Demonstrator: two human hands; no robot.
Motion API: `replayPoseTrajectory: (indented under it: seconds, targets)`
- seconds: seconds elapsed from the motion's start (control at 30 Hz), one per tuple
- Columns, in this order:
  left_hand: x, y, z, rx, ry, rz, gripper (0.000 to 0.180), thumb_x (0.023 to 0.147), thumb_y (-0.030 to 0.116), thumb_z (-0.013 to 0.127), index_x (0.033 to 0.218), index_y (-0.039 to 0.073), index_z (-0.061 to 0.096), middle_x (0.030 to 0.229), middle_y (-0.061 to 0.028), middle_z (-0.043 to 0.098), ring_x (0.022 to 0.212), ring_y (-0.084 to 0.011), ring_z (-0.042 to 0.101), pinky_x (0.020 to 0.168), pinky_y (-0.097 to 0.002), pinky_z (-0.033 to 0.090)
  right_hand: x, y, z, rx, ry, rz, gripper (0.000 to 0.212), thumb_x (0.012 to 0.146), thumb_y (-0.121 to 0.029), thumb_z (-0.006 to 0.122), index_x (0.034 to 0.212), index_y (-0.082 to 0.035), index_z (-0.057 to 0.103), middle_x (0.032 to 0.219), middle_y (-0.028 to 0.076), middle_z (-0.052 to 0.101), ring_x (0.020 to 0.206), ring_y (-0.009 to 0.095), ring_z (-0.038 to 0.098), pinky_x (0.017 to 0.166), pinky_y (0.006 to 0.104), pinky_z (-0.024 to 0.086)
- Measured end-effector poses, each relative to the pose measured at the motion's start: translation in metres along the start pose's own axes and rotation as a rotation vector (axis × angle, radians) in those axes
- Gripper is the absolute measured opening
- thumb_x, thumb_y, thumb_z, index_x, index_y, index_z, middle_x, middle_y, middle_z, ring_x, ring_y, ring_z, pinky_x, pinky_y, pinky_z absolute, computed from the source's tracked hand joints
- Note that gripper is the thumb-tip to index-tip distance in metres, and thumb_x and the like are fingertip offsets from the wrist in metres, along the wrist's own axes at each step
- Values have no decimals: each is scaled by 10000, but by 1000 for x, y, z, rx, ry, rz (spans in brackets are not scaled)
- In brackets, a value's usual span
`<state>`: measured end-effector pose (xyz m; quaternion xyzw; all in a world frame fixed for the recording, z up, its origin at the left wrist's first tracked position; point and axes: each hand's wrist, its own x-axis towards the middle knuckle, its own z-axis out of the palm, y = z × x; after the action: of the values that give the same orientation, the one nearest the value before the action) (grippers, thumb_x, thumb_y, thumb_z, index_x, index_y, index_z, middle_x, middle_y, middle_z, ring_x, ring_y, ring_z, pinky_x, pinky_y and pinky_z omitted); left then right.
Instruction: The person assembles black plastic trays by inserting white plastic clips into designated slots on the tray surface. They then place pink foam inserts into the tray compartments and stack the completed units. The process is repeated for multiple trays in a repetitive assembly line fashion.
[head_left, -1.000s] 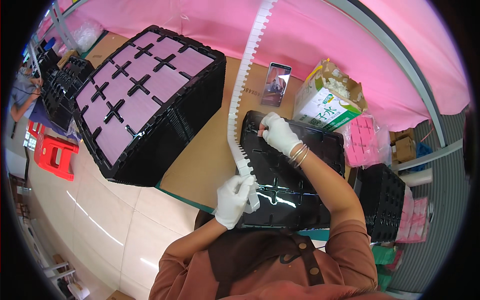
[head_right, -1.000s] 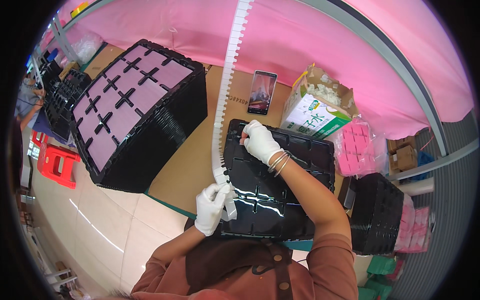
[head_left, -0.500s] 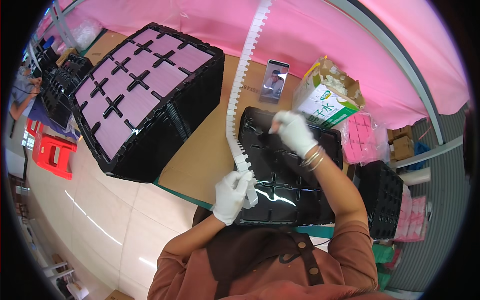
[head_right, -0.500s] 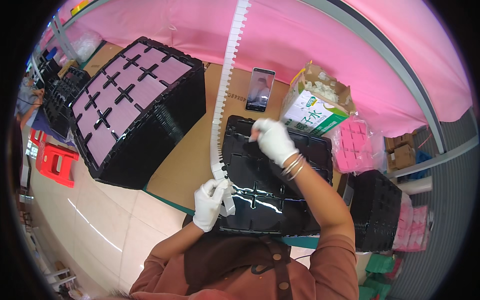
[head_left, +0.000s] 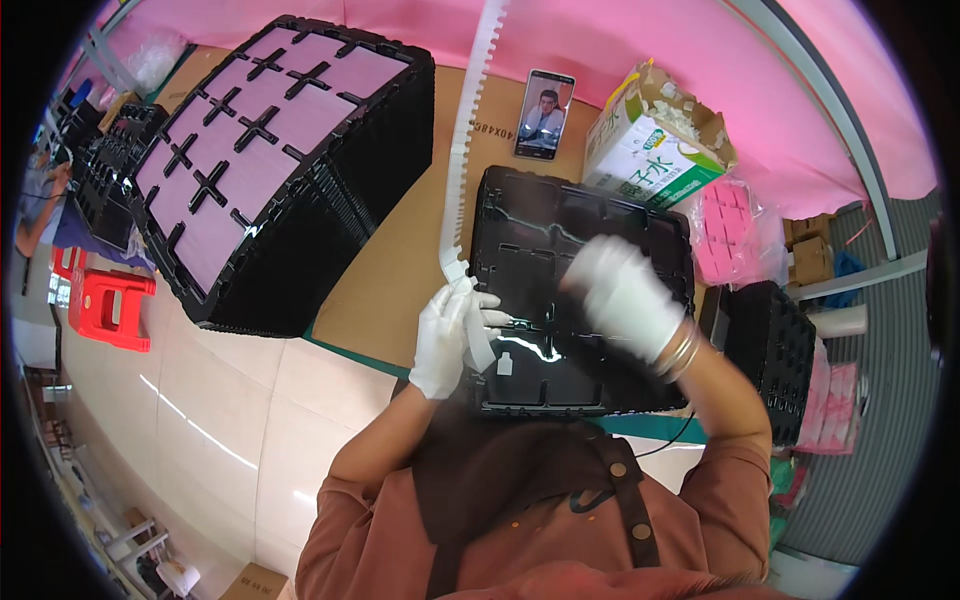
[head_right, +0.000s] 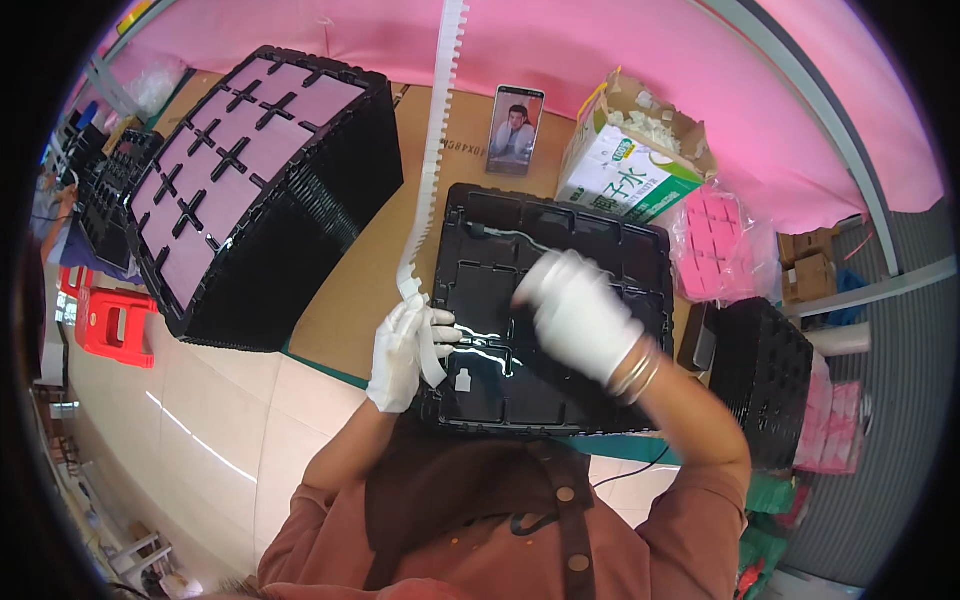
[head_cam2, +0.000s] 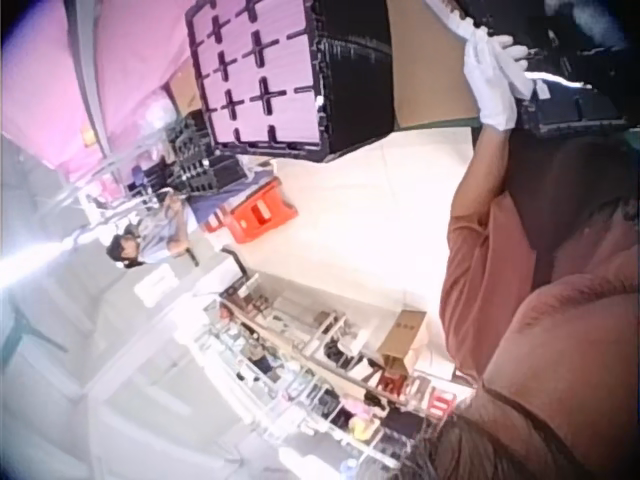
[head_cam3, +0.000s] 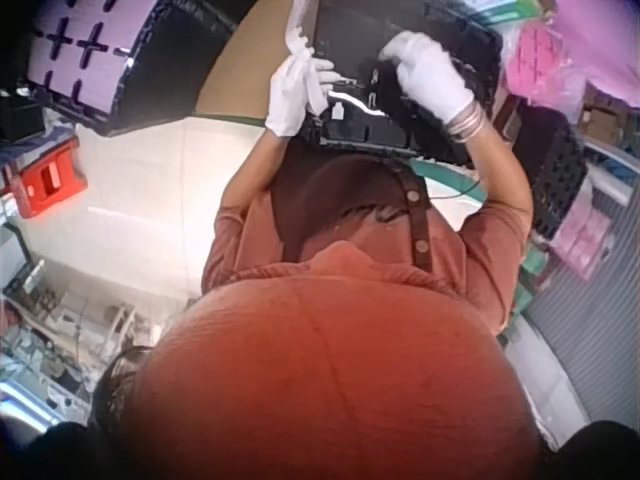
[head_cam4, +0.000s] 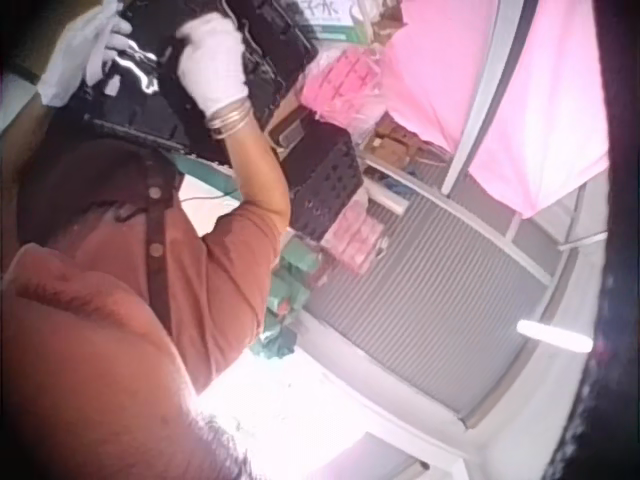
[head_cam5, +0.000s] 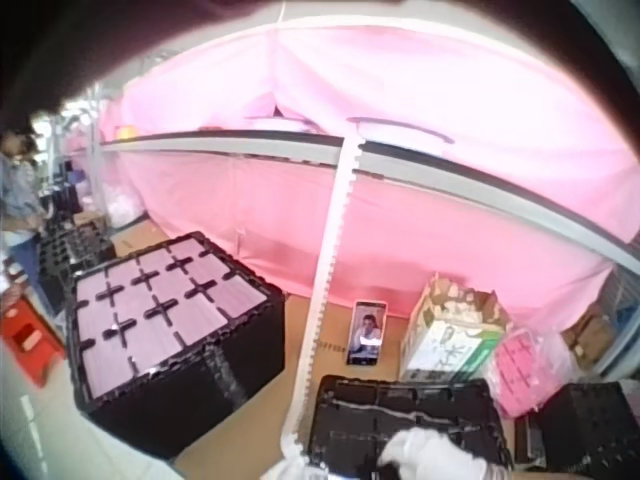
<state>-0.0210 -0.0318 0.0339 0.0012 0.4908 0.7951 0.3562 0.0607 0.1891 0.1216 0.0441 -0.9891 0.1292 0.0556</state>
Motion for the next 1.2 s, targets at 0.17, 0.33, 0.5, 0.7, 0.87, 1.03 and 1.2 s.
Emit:
replayPoseTrajectory:
  seconds: [0.17, 0.33, 0.5, 0.7, 0.87, 1.03, 1.2]
  targets:
    - [-2, 0, 0, 8, -13, -2, 341, 1031, 275, 470, 1225, -5, 491, 984, -145, 645, 806, -197, 682, 659, -279, 559, -31, -78, 54, 55, -167, 57, 259, 735, -14, 583, 978, -51, 663, 953, 111, 615, 880, 324, 602, 763, 424, 487]
    - [-3, -1, -1, 21, -15, 31, 326, 1028, 261, 473, 1215, -5, 501, 995, -147, 651, 823, -207, 694, 661, -279, 556, -40, -77, 63, 315, -155, 170, 313, 681, 76, 527, 936, -61, 648, 974, 127, 609, 879, 359, 602, 744, 451, 490]
    - [-2, 0, -1, 7, -19, 15, 320, 1024, 266, 482, 1198, 0, 513, 992, -142, 654, 818, -205, 693, 659, -278, 549, -42, -79, 68, 303, -118, 161, 312, 687, 103, 503, 927, -47, 634, 925, 141, 611, 848, 371, 605, 707, 450, 496]
    - [-2, 1, 0, 7, -5, -17, 305, 1011, 292, 521, 1143, 17, 539, 975, -125, 662, 814, -192, 692, 665, -280, 543, -37, -94, 69, 403, 1, 386, 115, 754, 22, 637, 847, -45, 628, 878, 138, 614, 780, 357, 617, 670, 451, 485]
    - [-3, 1, 0, -6, 4, -14, 314, 1003, 312, 540, 1124, 23, 551, 967, -117, 662, 809, -188, 691, 666, -279, 543, -34, -90, 80, 318, 15, 330, 87, 755, -55, 699, 783, -72, 619, 834, 107, 611, 757, 329, 620, 674, 447, 457]
    - [-2, 1, 1, -17, -21, 4, 318, 991, 332, 563, 1076, 26, 559, 967, -100, 646, 831, -180, 686, 704, -300, 553, -34, -91, 85, 194, 50, 287, 77, 753, -85, 680, 774, -110, 610, 784, 60, 594, 762, 274, 606, 682, 412, 407]
    - [-3, 0, 2, 14, 17, -14, 303, 1007, 320, 528, 1099, 34, 563, 947, -97, 667, 797, -179, 698, 660, -276, 547, -40, -87, 78, 232, 2, 162, 106, 729, -76, 704, 765, -116, 612, 801, 29, 620, 791, 271, 578, 717, 396, 399]
